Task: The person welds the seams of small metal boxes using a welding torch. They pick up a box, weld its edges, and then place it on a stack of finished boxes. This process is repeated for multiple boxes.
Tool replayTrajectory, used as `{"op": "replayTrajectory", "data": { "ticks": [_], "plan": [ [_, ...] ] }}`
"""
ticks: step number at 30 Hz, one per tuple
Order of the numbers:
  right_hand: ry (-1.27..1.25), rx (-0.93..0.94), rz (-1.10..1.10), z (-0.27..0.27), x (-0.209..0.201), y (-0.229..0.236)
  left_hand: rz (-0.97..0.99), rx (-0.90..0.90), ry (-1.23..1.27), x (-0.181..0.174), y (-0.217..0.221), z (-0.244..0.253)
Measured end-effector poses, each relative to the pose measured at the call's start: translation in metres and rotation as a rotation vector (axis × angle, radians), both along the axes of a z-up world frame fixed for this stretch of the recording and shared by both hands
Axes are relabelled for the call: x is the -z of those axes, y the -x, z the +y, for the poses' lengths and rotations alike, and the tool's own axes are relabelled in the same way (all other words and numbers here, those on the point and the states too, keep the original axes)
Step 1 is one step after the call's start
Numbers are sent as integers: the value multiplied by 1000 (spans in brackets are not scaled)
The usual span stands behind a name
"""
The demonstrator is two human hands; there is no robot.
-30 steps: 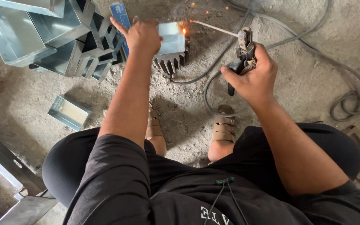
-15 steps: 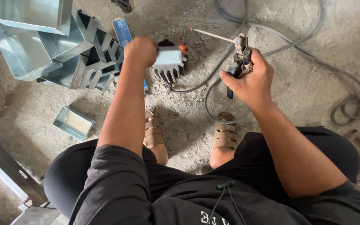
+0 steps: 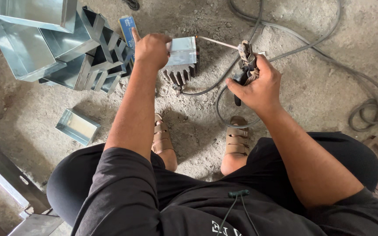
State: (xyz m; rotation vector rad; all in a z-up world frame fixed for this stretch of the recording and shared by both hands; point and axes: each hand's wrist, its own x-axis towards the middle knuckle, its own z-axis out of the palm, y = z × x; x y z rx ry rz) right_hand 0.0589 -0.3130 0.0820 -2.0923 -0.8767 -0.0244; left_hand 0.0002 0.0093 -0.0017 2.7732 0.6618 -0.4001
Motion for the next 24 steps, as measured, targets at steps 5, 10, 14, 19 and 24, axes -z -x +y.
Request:
{"op": "replayTrajectory", "data": {
  "ticks": [5, 10, 14, 19, 24],
  "plan": [
    [5, -19, 8, 4, 4, 1, -1, -38, 14, -8, -5, -1],
    [3, -35, 30, 6, 5, 0, 14, -38, 25, -8, -7, 0],
    [-1, -30, 8, 7, 3, 1, 0, -45, 22, -5, -8, 1],
    [-59, -44, 76, 11, 1, 5, 122, -15, 35, 1, -10, 6],
    [-9, -41, 3, 10, -2, 4, -6, -6, 3, 13, -8, 10]
  ]
}}
